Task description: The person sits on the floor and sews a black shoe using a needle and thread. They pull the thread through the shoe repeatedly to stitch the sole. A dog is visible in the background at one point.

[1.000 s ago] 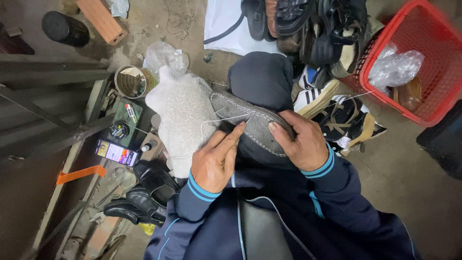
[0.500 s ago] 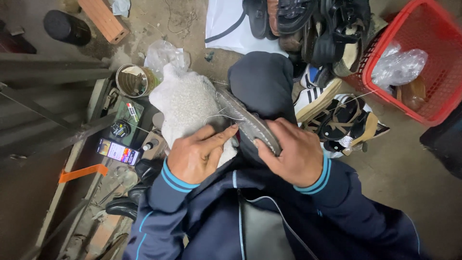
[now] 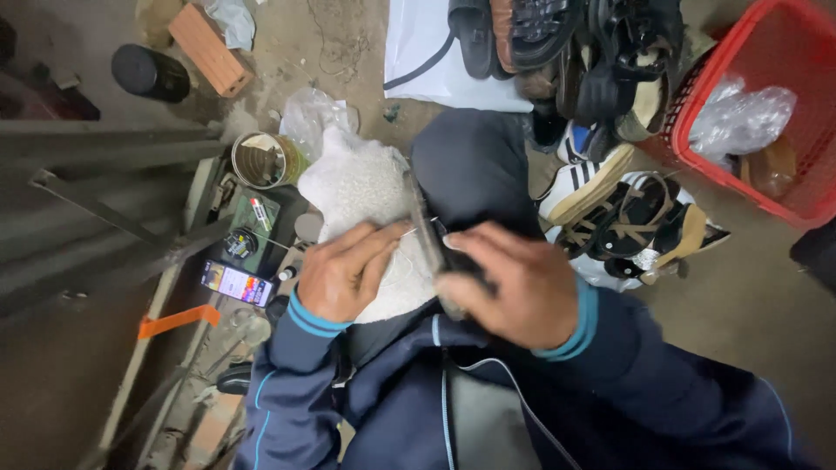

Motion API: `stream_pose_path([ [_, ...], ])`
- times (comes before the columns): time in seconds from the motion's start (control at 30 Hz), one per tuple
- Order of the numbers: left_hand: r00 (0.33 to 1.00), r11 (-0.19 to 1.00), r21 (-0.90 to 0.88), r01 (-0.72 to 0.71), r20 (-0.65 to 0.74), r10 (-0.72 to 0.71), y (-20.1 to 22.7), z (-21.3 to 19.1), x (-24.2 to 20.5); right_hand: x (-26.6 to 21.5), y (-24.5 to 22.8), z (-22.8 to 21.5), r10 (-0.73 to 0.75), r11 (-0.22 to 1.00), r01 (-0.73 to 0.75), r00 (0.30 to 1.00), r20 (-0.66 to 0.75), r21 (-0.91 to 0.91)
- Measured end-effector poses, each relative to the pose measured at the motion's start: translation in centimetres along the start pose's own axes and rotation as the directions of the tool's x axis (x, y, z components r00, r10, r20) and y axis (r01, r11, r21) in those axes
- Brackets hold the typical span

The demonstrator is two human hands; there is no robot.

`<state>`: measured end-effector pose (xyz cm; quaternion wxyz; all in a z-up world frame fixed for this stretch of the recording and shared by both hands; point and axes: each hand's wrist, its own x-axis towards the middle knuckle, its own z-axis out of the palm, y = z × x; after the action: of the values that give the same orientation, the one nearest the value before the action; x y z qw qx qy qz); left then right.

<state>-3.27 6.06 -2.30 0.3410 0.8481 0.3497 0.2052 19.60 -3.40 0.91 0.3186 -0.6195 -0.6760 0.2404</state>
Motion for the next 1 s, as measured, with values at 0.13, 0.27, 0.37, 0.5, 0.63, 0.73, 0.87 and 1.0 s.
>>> stream_pose_path([
  [0.13,1.0,0.997,0.074,0.003,-0.018,-0.001,-0.1,0.0,-0.9,-0.4,6.8,-2.2,0.012,0.979,-0.048,0.984,-0.179,-0.197],
  [0.27,1.0,0.999,0.055,-0.002,-0.021,0.003,1.2,0.3,-0.1,0.4,6.3,-1.0,-0.059,0.95,-0.014,0.973,-0.225,-0.311],
  [0.37,1.0,0.998,0.061,-0.018,-0.009,0.019,1.7,0.9,0.1,1.0,4.0,1.6,-0.149,0.97,0.107,0.971,-0.186,-0.219],
  [0.5,1.0,0.998,0.062,0.024,-0.018,-0.023,1.4,1.3,-0.3,0.5,4.0,3.1,-0.234,0.967,0.215,0.962,-0.144,-0.137],
  [0.63,0.998,0.998,0.031,0.047,-0.034,-0.046,1.8,1.4,0.3,0.8,2.5,-1.2,-0.128,0.931,0.094,0.989,0.075,0.353],
  [0.73,0.998,0.999,0.025,0.038,-0.05,-0.037,1.7,1.7,0.3,1.2,2.4,-1.7,-0.051,0.537,-0.185,0.967,0.25,0.823],
  [0.87,0.998,0.997,0.051,0.049,-0.039,-0.047,1.8,1.9,0.4,1.8,3.8,1.3,0.039,0.913,-0.072,0.995,0.09,0.402],
  [1.0,0.997,0.992,0.11,0.069,-0.039,-0.065,1.6,1.9,0.0,2.1,3.5,2.1,0.0,0.973,-0.041,0.984,0.178,0.227],
])
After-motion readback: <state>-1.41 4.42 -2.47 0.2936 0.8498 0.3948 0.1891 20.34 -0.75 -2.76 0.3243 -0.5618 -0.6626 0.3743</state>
